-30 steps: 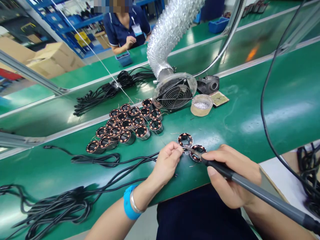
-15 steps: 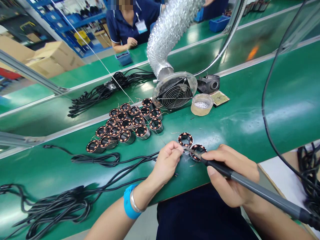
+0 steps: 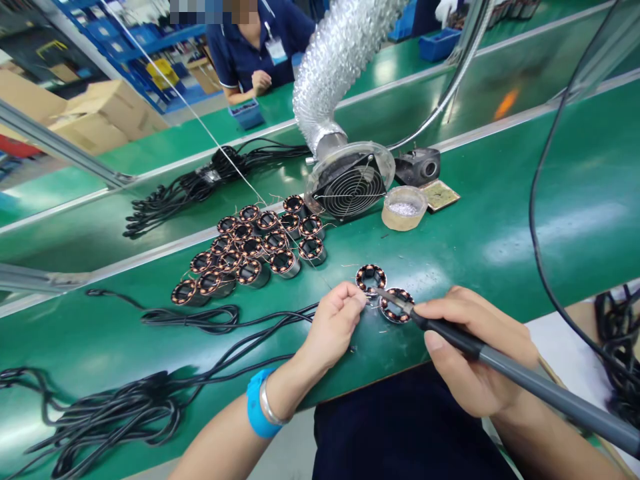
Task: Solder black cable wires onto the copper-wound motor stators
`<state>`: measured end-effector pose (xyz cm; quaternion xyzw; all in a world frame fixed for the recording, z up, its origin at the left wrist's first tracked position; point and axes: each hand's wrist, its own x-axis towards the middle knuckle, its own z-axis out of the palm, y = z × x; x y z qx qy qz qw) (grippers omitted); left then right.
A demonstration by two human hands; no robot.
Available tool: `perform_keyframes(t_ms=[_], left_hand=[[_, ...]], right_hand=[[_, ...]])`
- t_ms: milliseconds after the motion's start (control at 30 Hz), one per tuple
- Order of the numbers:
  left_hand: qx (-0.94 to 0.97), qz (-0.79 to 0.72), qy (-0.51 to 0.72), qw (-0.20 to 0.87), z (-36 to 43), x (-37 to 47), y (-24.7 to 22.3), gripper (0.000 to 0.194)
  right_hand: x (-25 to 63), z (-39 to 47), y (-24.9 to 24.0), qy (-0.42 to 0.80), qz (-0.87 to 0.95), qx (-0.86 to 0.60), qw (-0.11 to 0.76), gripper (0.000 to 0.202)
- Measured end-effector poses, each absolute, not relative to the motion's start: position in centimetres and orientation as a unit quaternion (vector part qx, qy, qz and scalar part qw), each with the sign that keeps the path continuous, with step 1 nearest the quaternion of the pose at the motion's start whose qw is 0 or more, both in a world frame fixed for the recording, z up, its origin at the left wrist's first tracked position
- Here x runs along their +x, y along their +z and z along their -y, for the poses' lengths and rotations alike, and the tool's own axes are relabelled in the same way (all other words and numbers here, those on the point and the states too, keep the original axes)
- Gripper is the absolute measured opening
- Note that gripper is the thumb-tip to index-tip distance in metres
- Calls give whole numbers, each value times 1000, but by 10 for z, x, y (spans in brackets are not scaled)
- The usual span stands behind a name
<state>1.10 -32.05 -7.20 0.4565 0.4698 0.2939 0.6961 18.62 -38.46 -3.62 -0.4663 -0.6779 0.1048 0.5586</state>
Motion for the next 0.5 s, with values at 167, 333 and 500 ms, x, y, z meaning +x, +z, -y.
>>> perform_keyframes(t_ms=[167, 333, 500], left_hand=[[452, -468, 293, 701, 320, 11, -71, 22], [450, -470, 297, 699, 320, 11, -71, 23], [449, -474, 295, 697, 320, 11, -71, 24]], right_hand=[[186, 384, -36, 96, 672, -473, 562, 23], [186, 384, -37, 95, 675, -474, 557, 24], [185, 384, -38, 109, 672, -476, 557, 25]])
